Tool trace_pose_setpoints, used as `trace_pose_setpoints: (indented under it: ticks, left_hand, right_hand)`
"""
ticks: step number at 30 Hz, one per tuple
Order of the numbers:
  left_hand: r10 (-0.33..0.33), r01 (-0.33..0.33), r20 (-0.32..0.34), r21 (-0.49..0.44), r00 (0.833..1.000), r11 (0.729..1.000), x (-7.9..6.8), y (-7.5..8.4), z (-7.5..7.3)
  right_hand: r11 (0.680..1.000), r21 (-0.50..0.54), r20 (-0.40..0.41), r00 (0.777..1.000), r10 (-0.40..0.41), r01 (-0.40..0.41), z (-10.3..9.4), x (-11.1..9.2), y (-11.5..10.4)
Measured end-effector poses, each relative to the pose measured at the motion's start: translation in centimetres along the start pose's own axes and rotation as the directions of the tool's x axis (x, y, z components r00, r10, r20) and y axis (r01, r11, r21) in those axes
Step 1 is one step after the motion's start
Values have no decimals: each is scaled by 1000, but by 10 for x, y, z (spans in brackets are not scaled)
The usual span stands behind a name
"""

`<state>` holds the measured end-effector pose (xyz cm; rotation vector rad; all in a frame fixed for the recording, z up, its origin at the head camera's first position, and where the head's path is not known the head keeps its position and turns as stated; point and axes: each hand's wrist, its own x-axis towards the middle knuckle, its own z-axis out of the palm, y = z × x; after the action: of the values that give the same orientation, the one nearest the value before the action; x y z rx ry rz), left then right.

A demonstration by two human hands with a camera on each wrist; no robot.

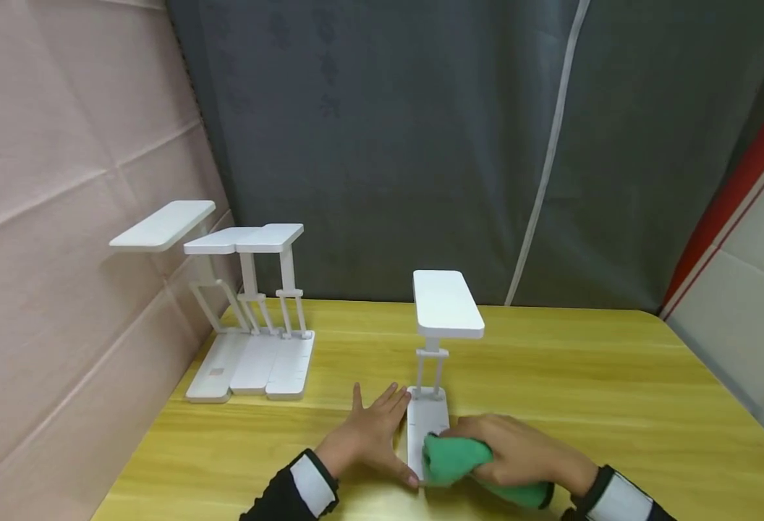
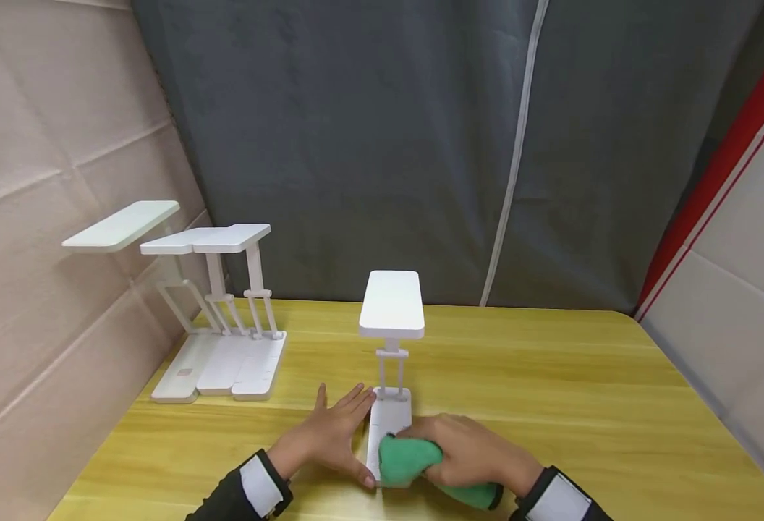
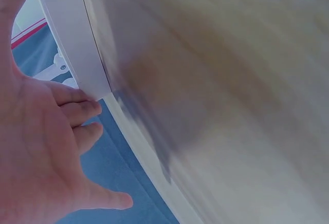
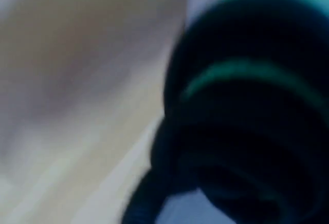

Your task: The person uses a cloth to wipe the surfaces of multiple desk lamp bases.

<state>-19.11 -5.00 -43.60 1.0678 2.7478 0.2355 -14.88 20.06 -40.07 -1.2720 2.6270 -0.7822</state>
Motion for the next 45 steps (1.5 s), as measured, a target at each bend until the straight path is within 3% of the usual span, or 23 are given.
trace_pose_setpoints:
  ticks: [2, 5, 8, 11, 14, 20, 29, 33, 36, 39, 40, 42, 45]
  left_hand:
    - [1, -2, -10, -16, 1000, 1000, 0, 0, 3]
    - [-2, 1, -23, -33, 1000, 999, 0, -1, 8]
    - [1, -2, -29, -52, 1000, 999, -1, -1, 12]
    - [1, -3, -38, -56, 999, 998, 1, -2, 13]
    - [-4, 3, -43, -28, 999, 1000, 2, -2, 11]
    - [-16, 17, -11, 28, 1000, 999, 2, -1, 5]
    - [-23, 23, 0, 123, 1000, 992, 3, 1, 5]
    - [-29, 28, 11, 106, 1000, 994, 3, 2, 2]
    - [-32, 31, 24, 59, 999, 998, 3, 3, 1]
    - [-33, 32, 27, 26, 999, 999, 3, 3, 0]
    - [-31, 30, 25, 21, 999, 999, 3, 3, 0]
    - [-29, 29, 18, 25, 999, 999, 3, 3, 0]
    - [-33, 33, 23, 24, 999, 999, 1, 2, 1]
  right_hand:
    - [987, -130, -92, 993, 78, -90, -1, 13, -1]
    - [912, -358, -199, 971, 135, -200, 10, 32, 0]
    - [829, -509, -218, 967, 134, -230, 26, 42, 1]
    - [798, -558, -201, 970, 135, -227, 34, 44, 0]
    - [813, -543, -182, 975, 130, -210, 33, 45, -2]
    - [887, -445, -57, 993, 107, -121, 25, 37, -13]
    - [958, -272, 31, 995, 99, -87, 22, 17, -24]
    - [981, -192, 66, 998, 23, -10, 19, 8, -22]
    - [998, -44, 93, 994, -49, 53, 12, 0, -16]
    - [999, 0, 17, 999, 37, -37, -1, -3, -2]
    - [993, -39, -46, 993, 110, -111, -5, -3, 4]
    - [937, -176, -195, 944, 268, -302, -10, 0, 18]
    - [769, -375, -347, 848, 401, -518, -6, 8, 38]
